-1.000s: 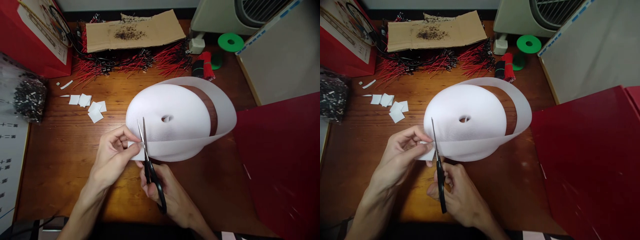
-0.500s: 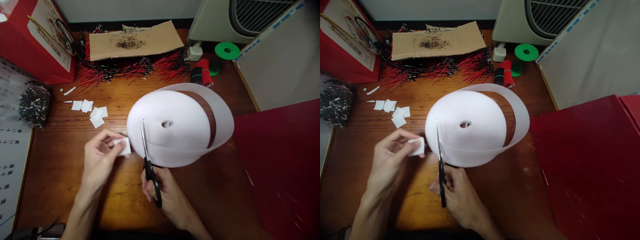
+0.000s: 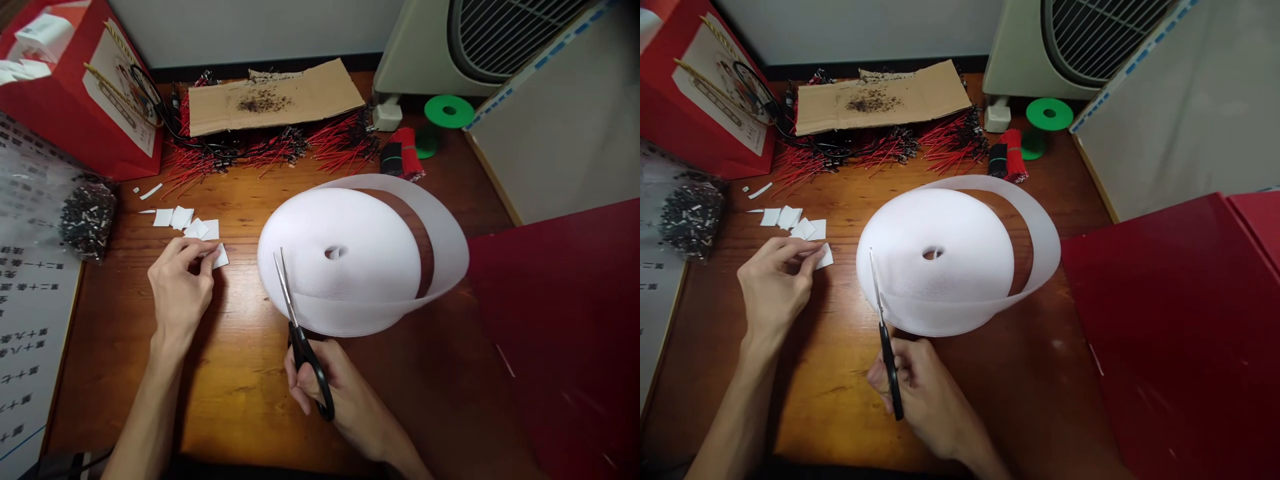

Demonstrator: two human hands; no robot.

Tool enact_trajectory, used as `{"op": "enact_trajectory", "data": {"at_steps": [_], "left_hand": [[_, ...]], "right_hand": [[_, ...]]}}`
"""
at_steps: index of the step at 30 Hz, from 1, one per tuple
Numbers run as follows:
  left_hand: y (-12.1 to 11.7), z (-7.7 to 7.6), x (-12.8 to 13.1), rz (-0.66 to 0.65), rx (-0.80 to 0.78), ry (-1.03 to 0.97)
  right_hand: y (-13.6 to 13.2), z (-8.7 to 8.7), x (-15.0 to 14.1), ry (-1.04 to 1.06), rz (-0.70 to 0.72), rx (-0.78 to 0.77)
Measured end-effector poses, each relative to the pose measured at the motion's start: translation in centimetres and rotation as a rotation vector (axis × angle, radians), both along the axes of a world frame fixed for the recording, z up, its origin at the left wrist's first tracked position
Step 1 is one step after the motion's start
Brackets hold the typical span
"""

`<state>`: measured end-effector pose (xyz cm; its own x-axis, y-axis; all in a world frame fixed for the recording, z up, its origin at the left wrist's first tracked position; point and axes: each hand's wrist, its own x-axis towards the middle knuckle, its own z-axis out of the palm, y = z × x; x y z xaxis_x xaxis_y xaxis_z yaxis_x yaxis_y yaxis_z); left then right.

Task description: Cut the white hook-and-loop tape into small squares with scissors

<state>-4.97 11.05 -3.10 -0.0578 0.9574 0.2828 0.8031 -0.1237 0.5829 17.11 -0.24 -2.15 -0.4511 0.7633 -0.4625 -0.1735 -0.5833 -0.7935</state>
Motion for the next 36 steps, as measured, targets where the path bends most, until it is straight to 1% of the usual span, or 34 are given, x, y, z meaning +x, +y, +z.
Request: {"op": "enact_trajectory", "data": {"at_steps": [3, 5, 7, 9, 10, 11, 12, 14, 15, 17, 20, 23, 26, 29, 32, 34, 36], "left_hand": [[0.0, -0.6, -0.2, -0.022, 0.049, 0.022], [-0.1, -0.5, 0.0, -0.022, 0.081, 0.055], [-0.6, 0.4, 0.4, -0.017, 0.112, 0.079], [-1.4, 1.9, 1.0, -0.019, 0.107, 0.045], [-2.0, 2.8, 1.3, -0.016, 0.091, -0.005], [-2.5, 3.6, 1.6, -0.026, 0.052, -0.067], [-3.1, 4.3, 1.9, -0.067, -0.032, -0.154], [-4.0, 5.3, 2.5, -0.192, -0.248, -0.352], [-4.3, 5.5, 2.8, -0.249, -0.352, -0.460], [-4.9, 5.4, 3.4, -0.313, -0.521, -0.679], [-5.2, 4.6, 4.7, -0.305, -0.700, -0.964], [-5.2, 3.9, 6.1, -0.303, -0.835, -1.097], [-5.1, 3.6, 7.0, -0.310, -0.871, -1.106], [-5.2, 3.5, 7.4, -0.276, -0.815, -1.061], [-5.3, 3.5, 7.5, -0.217, -0.766, -1.008], [-5.2, 3.5, 7.4, -0.156, -0.740, -0.957], [-5.2, 3.5, 7.2, -0.123, -0.723, -0.905]], "right_hand": [[0.1, 0.4, 0.1, 0.011, -0.009, -0.018], [0.1, 0.5, 0.3, 0.007, -0.015, -0.041], [0.0, 0.4, 0.6, 0.002, -0.007, -0.068], [-0.2, 0.2, 1.1, 0.033, 0.017, -0.081], [-0.4, 0.0, 1.4, 0.067, 0.028, -0.073], [-0.5, -0.1, 1.6, 0.106, 0.031, -0.056], [-0.7, -0.3, 1.9, 0.148, 0.026, -0.033], [-0.8, -0.6, 2.4, 0.230, 0.009, 0.018], [-0.8, -0.8, 2.5, 0.261, -0.001, 0.035], [-0.7, -1.1, 2.8, 0.318, 0.006, 0.050], [-0.6, -1.4, 3.0, 0.379, 0.047, 0.058], [-0.6, -1.6, 3.1, 0.419, 0.072, 0.030], [-0.5, -1.6, 3.1, 0.431, 0.064, 0.009], [-0.6, -1.6, 3.1, 0.439, 0.054, 0.010], [-1.0, -1.1, 3.2, 0.432, 0.040, 0.006], [-1.4, -0.3, 3.3, 0.373, -0.052, 0.038], [-1.6, 0.6, 3.4, 0.260, -0.209, 0.122]]}}
